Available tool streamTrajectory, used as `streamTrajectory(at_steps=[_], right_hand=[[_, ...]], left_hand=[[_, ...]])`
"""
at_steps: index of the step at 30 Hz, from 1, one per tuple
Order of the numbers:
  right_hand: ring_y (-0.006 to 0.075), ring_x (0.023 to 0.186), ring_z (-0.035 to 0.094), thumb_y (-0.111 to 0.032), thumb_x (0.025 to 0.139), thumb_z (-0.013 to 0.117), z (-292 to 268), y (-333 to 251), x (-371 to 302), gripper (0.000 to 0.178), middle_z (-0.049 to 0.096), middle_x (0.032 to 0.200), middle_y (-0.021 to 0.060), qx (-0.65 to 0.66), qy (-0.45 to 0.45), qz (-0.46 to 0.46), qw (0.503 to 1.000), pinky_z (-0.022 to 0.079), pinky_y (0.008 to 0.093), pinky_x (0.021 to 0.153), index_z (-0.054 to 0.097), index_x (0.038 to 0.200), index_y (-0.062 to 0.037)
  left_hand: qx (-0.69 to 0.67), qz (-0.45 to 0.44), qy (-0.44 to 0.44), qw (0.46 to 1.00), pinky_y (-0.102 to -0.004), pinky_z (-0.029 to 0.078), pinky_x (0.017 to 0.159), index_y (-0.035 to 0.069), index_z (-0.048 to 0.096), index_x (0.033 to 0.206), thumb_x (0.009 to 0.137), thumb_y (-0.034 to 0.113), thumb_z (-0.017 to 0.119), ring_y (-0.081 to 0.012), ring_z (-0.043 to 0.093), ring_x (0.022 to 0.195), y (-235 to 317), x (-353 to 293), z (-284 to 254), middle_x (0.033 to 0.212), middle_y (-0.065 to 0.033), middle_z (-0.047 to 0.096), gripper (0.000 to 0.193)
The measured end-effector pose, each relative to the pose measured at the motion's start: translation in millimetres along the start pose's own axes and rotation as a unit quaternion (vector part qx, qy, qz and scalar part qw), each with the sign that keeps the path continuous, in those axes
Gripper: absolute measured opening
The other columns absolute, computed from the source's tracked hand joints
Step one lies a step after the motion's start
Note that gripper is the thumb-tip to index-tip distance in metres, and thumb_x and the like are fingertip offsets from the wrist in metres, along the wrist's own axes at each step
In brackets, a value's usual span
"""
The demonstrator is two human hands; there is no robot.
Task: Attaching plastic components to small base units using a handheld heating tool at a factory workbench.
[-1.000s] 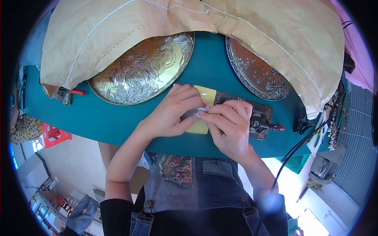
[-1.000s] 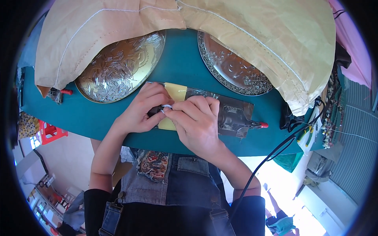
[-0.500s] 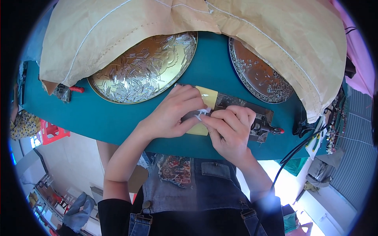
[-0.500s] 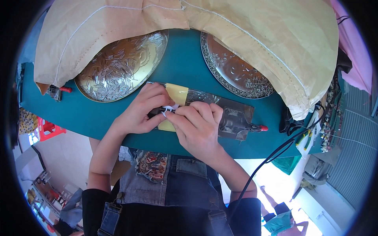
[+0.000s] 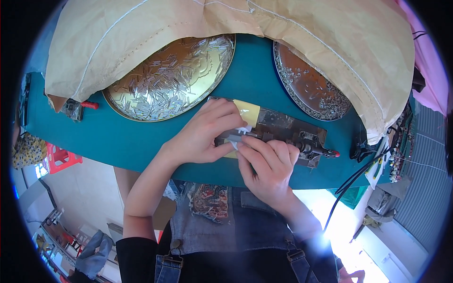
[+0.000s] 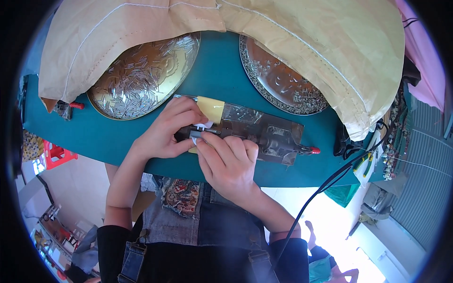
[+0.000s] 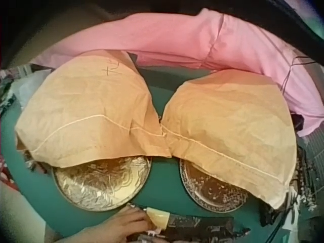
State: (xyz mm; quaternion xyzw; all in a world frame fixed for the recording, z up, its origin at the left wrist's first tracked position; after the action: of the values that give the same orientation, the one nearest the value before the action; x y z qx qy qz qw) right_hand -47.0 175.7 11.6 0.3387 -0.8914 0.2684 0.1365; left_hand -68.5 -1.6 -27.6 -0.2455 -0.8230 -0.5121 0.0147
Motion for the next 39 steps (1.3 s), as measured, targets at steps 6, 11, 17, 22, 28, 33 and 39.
streamTrajectory(at_steps=[6,11,17,22,28,33,39], right_hand=[[0.0171,0.081,0.057,-0.013,0.080,0.079,0,-4,11,0.015,0.069,0.097,-0.0024,0.017,-0.045,0.016,0.999,0.035,0.0361,0.078,0.066,0.087,-0.0119],[0.0181,0.078,0.057,-0.009,0.078,0.080,-3,4,12,0.018,0.070,0.090,-0.0015,0.076,-0.043,0.019,0.996,0.036,0.0363,0.078,0.065,0.087,-0.0113],[0.0210,0.079,0.063,0.002,0.081,0.077,-9,15,19,0.015,0.074,0.091,0.0029,0.161,-0.005,0.075,0.984,0.045,0.0343,0.076,0.068,0.089,-0.0065],[0.0071,0.070,0.065,0.002,0.094,0.070,-19,39,16,0.011,0.074,0.092,0.0085,0.313,0.031,0.240,0.918,0.051,0.0227,0.066,0.063,0.103,0.0017],[0.0078,0.070,0.066,0.004,0.091,0.071,-18,51,14,0.016,0.074,0.092,0.0090,0.346,0.047,0.223,0.910,0.051,0.0222,0.065,0.064,0.105,0.0026],[0.0174,0.063,0.065,0.004,0.081,0.077,-28,31,24,0.020,0.073,0.088,0.0077,0.211,-0.064,0.116,0.968,0.050,0.0297,0.062,0.072,0.099,-0.0025],[0.0235,0.070,0.065,0.006,0.073,0.078,-23,8,18,0.023,0.071,0.084,0.0076,0.071,-0.051,0.033,0.996,0.046,0.0345,0.061,0.072,0.092,-0.0045]], left_hand=[[-0.003,0.003,0.006,1.000,-0.0405,0.043,0.088,0.005,0.066,0.107,0.069,0.012,0.076,-0.0326,0.054,0.099,-1,-2,0,0.106,-0.0118,0.058,0.039],[-0.002,-0.001,0.005,1.000,-0.0398,0.043,0.087,0.005,0.066,0.106,0.071,0.012,0.075,-0.0319,0.054,0.099,-1,0,1,0.105,-0.0112,0.058,0.037],[0.003,-0.020,0.006,1.000,-0.0393,0.043,0.086,0.006,0.068,0.103,0.076,0.011,0.076,-0.0303,0.055,0.096,-1,0,1,0.102,-0.0094,0.060,0.029],[-0.006,-0.012,0.019,1.000,-0.0392,0.043,0.085,0.006,0.068,0.101,0.077,0.010,0.076,-0.0296,0.056,0.094,-1,0,2,0.099,-0.0088,0.061,0.025],[0.003,0.000,0.026,1.000,-0.0390,0.043,0.084,0.006,0.068,0.098,0.075,0.008,0.074,-0.0292,0.056,0.093,1,3,2,0.097,-0.0087,0.061,0.024],[0.021,-0.010,0.033,0.999,-0.0388,0.044,0.082,0.006,0.068,0.096,0.071,0.009,0.074,-0.0287,0.056,0.092,0,0,3,0.095,-0.0085,0.060,0.026],[0.022,-0.002,0.029,0.999,-0.0381,0.045,0.083,0.005,0.069,0.098,0.069,0.009,0.074,-0.0294,0.058,0.091,1,1,3,0.097,-0.0095,0.061,0.030]])
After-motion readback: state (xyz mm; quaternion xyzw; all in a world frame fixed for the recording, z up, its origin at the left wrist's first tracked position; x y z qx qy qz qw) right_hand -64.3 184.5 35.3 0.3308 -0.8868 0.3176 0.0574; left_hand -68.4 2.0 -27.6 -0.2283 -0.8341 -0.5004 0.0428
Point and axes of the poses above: each hand's wrist, its own x-axis towards the middle knuckle, its own z-axis out of the palm, y = z × x, the point moved 3 cm from there along x, towards the middle knuckle
